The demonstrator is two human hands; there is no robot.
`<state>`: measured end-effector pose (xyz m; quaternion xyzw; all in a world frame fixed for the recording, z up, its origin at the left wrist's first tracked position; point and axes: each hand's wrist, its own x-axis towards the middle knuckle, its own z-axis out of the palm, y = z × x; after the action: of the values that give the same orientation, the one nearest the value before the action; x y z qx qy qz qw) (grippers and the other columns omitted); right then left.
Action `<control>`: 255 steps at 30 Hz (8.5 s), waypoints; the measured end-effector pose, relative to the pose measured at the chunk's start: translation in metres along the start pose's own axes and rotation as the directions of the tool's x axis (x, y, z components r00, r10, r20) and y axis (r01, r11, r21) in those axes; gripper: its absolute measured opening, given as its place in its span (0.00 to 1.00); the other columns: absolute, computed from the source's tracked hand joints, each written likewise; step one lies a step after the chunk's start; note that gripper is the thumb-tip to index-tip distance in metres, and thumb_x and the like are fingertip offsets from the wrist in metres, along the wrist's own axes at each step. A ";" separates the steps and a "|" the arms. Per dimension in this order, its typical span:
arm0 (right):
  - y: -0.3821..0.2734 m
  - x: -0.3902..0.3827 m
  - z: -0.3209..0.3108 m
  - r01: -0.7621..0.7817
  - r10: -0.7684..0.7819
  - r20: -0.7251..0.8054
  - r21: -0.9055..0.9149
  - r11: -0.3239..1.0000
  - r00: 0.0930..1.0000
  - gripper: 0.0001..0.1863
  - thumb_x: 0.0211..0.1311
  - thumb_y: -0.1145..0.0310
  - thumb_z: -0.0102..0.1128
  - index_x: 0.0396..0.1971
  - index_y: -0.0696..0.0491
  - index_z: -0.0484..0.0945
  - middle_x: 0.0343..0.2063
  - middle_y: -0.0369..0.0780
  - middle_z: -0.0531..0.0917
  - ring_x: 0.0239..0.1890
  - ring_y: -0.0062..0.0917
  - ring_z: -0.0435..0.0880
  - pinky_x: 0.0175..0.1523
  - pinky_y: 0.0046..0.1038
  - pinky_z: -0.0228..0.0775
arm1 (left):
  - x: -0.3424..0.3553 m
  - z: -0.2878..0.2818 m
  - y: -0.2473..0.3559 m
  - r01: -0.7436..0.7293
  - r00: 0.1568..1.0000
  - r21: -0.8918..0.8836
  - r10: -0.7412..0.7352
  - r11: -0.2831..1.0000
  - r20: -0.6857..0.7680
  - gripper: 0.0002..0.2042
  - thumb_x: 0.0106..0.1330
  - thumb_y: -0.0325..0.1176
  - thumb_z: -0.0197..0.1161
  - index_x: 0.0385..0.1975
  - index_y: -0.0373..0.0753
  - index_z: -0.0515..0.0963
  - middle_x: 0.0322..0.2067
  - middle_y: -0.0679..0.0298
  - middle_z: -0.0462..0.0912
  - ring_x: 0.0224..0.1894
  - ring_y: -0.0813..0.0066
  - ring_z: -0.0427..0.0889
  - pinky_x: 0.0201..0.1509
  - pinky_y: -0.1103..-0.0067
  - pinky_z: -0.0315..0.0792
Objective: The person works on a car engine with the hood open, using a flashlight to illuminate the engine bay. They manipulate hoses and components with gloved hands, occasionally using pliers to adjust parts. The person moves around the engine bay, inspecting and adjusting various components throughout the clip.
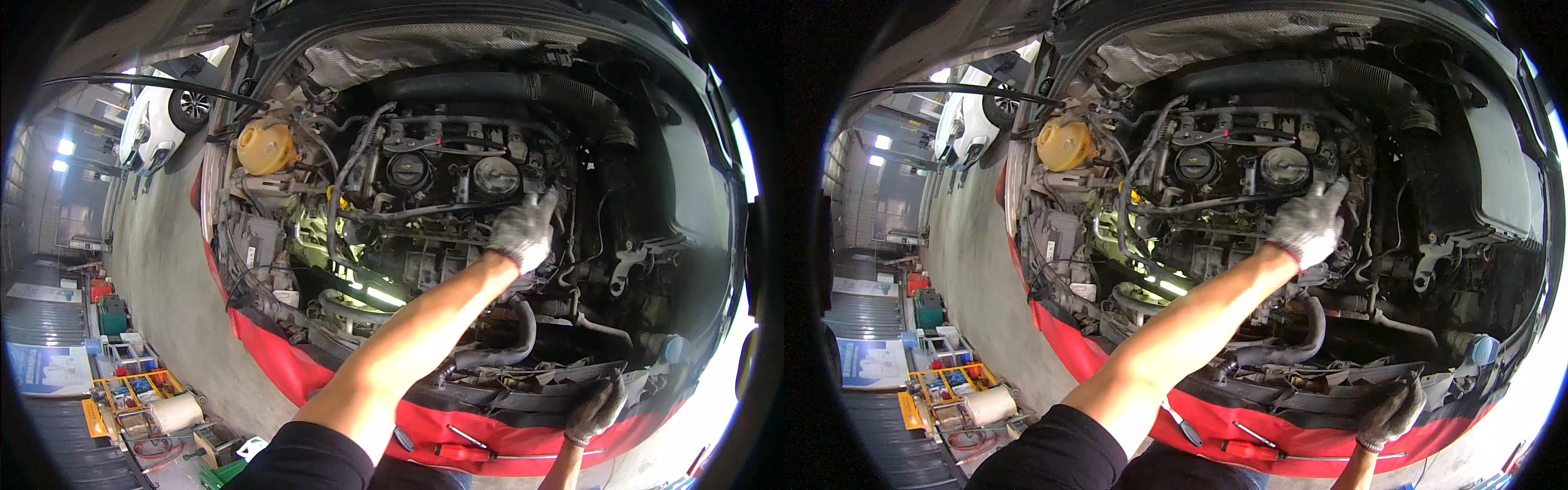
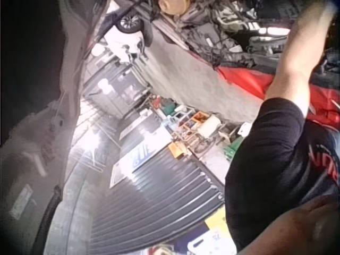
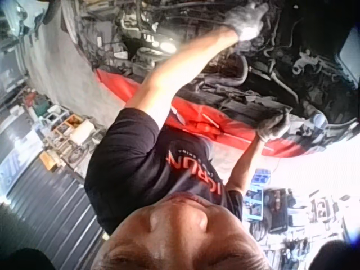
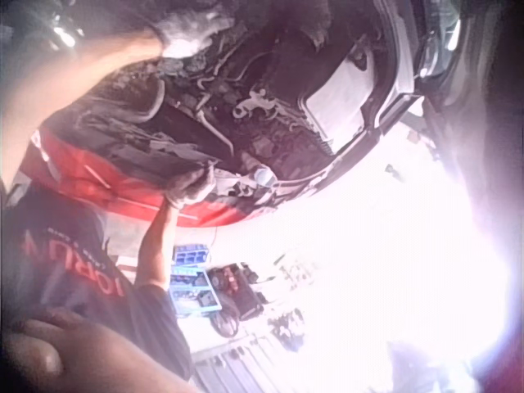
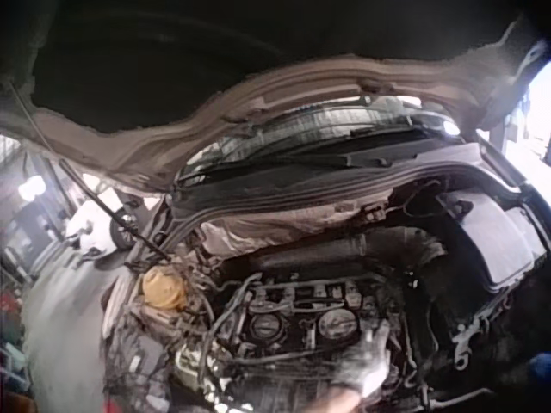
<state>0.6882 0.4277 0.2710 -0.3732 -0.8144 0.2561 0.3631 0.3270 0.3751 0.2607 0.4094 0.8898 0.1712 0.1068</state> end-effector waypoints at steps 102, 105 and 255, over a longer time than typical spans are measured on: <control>0.010 -0.012 0.024 -0.026 0.026 -0.002 -0.018 0.999 1.000 0.14 0.75 0.71 0.51 0.51 0.64 0.78 0.48 0.47 0.83 0.49 0.34 0.81 0.59 0.35 0.72 | -0.057 -0.176 -0.470 0.536 0.818 0.485 -0.568 0.691 -0.094 0.21 0.66 0.46 0.54 0.50 0.39 0.82 0.51 0.47 0.83 0.55 0.49 0.81 0.61 0.61 0.74; 0.015 -0.003 0.000 -0.018 0.016 -0.027 -0.092 0.996 1.000 0.15 0.75 0.70 0.50 0.52 0.64 0.77 0.48 0.47 0.83 0.50 0.34 0.81 0.59 0.34 0.73 | -0.068 -0.176 -0.337 0.661 0.747 0.200 -0.611 0.723 -0.260 0.22 0.70 0.48 0.53 0.53 0.37 0.79 0.52 0.44 0.82 0.56 0.47 0.80 0.63 0.61 0.72; 0.004 0.005 -0.004 0.157 -0.163 -0.153 -0.051 0.986 0.975 0.09 0.59 0.70 0.66 0.39 0.52 0.80 0.28 0.43 0.79 0.29 0.39 0.82 0.35 0.37 0.76 | -0.161 0.005 -0.019 -0.327 0.944 0.683 0.256 0.653 0.208 0.21 0.56 0.48 0.68 0.44 0.41 0.80 0.46 0.58 0.81 0.48 0.57 0.79 0.51 0.60 0.71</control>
<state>0.6906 0.4351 0.2727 -0.3325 -0.8154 0.1803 0.4382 0.4190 0.2416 0.2572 0.5634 0.8030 -0.1885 -0.0466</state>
